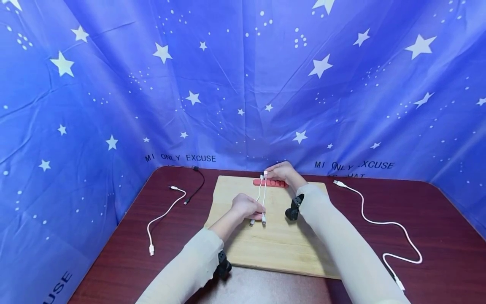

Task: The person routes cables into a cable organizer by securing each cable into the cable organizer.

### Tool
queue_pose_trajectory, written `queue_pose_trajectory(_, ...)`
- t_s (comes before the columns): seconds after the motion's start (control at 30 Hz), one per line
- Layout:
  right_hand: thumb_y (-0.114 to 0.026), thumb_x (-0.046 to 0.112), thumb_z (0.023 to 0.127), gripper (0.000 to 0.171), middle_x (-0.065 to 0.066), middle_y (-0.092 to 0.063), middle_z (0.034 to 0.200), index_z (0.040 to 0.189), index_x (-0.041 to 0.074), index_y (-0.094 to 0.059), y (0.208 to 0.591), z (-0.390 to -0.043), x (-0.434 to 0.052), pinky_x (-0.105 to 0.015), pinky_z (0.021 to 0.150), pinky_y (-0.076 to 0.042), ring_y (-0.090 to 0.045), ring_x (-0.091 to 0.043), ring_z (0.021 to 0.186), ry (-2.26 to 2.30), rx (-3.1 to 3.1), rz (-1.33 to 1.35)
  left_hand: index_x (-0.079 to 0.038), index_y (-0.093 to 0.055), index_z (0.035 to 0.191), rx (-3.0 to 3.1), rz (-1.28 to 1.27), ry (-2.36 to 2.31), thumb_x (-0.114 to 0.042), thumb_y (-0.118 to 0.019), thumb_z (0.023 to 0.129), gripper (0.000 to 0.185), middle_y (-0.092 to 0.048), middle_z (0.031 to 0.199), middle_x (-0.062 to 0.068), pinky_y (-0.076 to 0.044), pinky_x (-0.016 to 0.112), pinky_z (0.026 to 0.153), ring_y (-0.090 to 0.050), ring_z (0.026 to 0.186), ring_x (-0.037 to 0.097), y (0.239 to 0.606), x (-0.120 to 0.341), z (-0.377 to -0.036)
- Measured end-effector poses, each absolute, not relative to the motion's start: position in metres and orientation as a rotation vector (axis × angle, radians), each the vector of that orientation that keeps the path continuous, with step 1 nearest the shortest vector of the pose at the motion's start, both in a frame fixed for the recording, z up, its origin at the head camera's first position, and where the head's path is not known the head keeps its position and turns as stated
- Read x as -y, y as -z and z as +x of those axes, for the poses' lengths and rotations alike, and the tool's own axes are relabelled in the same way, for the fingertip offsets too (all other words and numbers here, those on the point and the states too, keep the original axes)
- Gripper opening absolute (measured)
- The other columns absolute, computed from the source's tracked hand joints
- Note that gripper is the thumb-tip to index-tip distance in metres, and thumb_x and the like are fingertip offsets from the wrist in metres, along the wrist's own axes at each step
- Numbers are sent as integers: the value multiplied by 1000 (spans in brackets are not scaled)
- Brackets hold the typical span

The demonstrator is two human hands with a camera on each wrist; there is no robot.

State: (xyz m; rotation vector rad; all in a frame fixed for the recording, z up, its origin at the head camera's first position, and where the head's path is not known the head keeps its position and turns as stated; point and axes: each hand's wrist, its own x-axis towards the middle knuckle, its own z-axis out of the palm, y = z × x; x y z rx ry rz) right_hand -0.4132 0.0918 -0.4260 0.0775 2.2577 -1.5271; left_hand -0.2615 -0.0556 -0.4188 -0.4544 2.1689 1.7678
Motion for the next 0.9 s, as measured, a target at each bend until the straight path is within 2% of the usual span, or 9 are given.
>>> queue_pose_trajectory(0.2,-74,4,81,41,-7,-76,99,120,-1,-64,416,-405,-92,-24,84,-59,-68,-2,71,1543,-2270,77,9,-71,86,-2182,-392,-1779,6,-71,78,8,-73,81,22,-59,19,56,-60,45,6,412,53,-255)
queue_pose_trajectory(0.37,-72,4,83,42,-14,-72,111,123,-3,-62,409,-400,-94,-20,78,-60,-65,-1,68,1579,-2285,54,10,-71,86,-2231,-335,-1768,7,-70,79,8,-74,82,23,-61,22,59,-60,47,7,407,52,-249)
queue_pose_trajectory(0.57,-69,1,85,44,-22,-61,130,127,-3,-59,407,-396,-98,-28,90,-58,-69,-8,81,1652,-2231,98,9,-71,85,-2319,-301,-1718,7,-70,78,7,-73,82,23,-62,27,63,-64,53,12,402,51,-244)
queue_pose_trajectory(0.7,-68,1,86,42,-22,-60,130,127,-3,-59,406,-391,-100,-30,94,-57,-70,-11,86,1675,-2211,129,7,-71,85,-2379,-253,-1673,3,-72,78,8,-73,81,23,-63,29,63,-67,58,14,401,52,-239)
queue_pose_trajectory(0.9,-67,2,87,41,-19,-64,126,127,-2,-59,401,-381,-101,-28,92,-58,-69,-8,81,1656,-2246,96,3,-71,88,-2429,-207,-1642,-4,-74,79,12,-74,84,22,-62,29,63,-67,60,13,400,55,-232)
